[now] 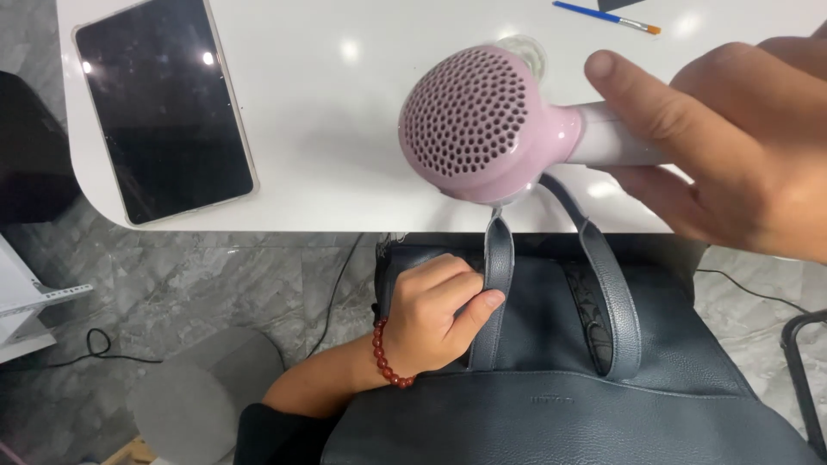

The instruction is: Using a hair dryer and sandpaper to smooth and repair a leather bag handle.

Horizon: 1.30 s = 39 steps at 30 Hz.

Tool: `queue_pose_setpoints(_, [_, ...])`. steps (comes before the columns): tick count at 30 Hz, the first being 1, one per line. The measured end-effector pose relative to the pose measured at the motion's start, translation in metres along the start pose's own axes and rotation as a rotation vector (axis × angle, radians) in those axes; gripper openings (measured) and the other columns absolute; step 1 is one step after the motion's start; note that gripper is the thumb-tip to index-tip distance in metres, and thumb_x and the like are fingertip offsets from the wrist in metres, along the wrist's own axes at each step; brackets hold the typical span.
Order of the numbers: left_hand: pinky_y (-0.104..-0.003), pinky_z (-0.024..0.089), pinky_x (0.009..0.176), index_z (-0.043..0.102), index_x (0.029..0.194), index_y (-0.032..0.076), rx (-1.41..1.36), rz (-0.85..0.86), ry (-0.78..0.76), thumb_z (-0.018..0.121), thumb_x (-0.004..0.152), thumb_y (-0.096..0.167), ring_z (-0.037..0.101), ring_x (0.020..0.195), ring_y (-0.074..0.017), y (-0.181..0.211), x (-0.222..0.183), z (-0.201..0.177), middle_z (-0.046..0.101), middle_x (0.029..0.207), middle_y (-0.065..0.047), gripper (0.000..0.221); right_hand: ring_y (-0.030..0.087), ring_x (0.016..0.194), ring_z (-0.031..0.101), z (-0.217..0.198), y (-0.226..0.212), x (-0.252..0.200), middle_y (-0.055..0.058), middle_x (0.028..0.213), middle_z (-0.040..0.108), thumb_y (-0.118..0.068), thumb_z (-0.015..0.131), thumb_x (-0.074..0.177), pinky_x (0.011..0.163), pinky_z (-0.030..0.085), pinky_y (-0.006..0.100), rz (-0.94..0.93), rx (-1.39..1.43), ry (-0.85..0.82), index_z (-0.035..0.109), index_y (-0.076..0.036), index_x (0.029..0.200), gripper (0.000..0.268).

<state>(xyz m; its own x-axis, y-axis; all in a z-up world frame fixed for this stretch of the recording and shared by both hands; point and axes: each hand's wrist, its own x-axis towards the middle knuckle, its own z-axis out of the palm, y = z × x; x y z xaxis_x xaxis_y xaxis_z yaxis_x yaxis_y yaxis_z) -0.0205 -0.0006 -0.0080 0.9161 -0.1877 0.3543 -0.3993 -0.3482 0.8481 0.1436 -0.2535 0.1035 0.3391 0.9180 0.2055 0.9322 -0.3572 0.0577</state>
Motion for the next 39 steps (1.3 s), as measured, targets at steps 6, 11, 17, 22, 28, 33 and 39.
queue_pose_setpoints(6, [-0.036, 0.048, 0.06, 0.065, 0.084, 0.001, 0.108, 0.072, 0.027, 0.079, 0.089, 0.008, 0.061, 0.067, -0.0238, 0.003, 0.005, 0.0, 0.061, 0.077, -0.007, 0.016, 0.015, 0.053, 0.059, -0.009, -0.005, 0.015, 0.003, 0.07, 0.064, -0.044, 0.083, 0.07, 0.048, 0.043, 0.031, -0.116, -0.12, -0.003, 0.064, -0.005, 0.142, 0.085])
queue_pose_setpoints(11, [-0.037, 0.048, 0.058, 0.065, 0.08, 0.001, 0.191, 0.074, 0.046, 0.083, 0.079, 0.006, 0.06, 0.064, -0.0246, 0.005, 0.009, -0.001, 0.059, 0.073, -0.007, 0.019, 0.012, 0.055, 0.061, -0.024, -0.009, 0.028, -0.001, 0.071, 0.064, -0.047, 0.083, 0.063, 0.051, 0.041, 0.031, -0.174, -0.102, -0.02, 0.068, -0.01, 0.142, 0.088])
queue_pose_setpoints(17, [-0.036, 0.048, 0.056, 0.067, 0.083, 0.002, 0.201, 0.082, 0.036, 0.086, 0.079, 0.007, 0.06, 0.064, -0.0243, 0.005, 0.01, -0.001, 0.06, 0.074, -0.007, 0.02, 0.009, 0.048, 0.053, -0.02, -0.011, 0.038, -0.003, 0.065, 0.059, -0.041, 0.087, 0.077, 0.048, 0.037, 0.027, -0.073, -0.232, 0.078, 0.067, -0.006, 0.137, 0.073])
queue_pose_setpoints(22, [-0.034, 0.048, 0.056, 0.07, 0.089, 0.0, 0.289, 0.128, 0.044, 0.087, 0.079, 0.005, 0.06, 0.063, -0.0238, 0.006, 0.01, -0.003, 0.058, 0.073, -0.006, 0.02, 0.007, 0.047, 0.049, -0.023, -0.015, 0.043, -0.008, 0.061, 0.05, -0.047, 0.078, 0.081, 0.046, 0.034, 0.027, -0.098, -0.25, 0.009, 0.073, -0.009, 0.137, 0.068])
queue_pose_setpoints(28, [-0.035, 0.048, 0.055, 0.071, 0.086, 0.003, 0.406, 0.147, 0.038, 0.089, 0.077, 0.007, 0.06, 0.061, -0.0231, 0.007, 0.008, -0.006, 0.059, 0.071, -0.005, 0.02, 0.009, 0.045, 0.046, -0.022, -0.03, 0.046, -0.006, 0.058, 0.046, -0.037, 0.082, 0.082, 0.045, 0.033, 0.028, -0.103, -0.166, 0.059, 0.074, -0.015, 0.136, 0.058])
queue_pose_setpoints(33, [-0.039, 0.053, 0.065, 0.071, 0.087, 0.0, 0.404, 0.164, 0.078, 0.086, 0.073, 0.005, 0.066, 0.07, -0.0262, 0.016, 0.022, -0.013, 0.065, 0.079, -0.009, 0.022, 0.008, 0.046, 0.047, -0.028, -0.032, 0.046, -0.006, 0.06, 0.049, -0.044, 0.078, 0.08, 0.045, 0.032, 0.027, -0.104, -0.174, 0.046, 0.076, -0.014, 0.133, 0.062])
queue_pose_setpoints(39, [-0.036, 0.053, 0.063, 0.074, 0.093, 0.001, 0.434, 0.12, 0.03, 0.089, 0.08, 0.006, 0.067, 0.07, -0.0226, 0.003, 0.003, -0.005, 0.068, 0.08, -0.006, 0.02, 0.008, 0.046, 0.044, -0.029, -0.027, 0.045, -0.006, 0.06, 0.045, -0.041, 0.078, 0.078, 0.044, 0.027, 0.028, -0.138, -0.157, 0.058, 0.076, -0.009, 0.131, 0.063])
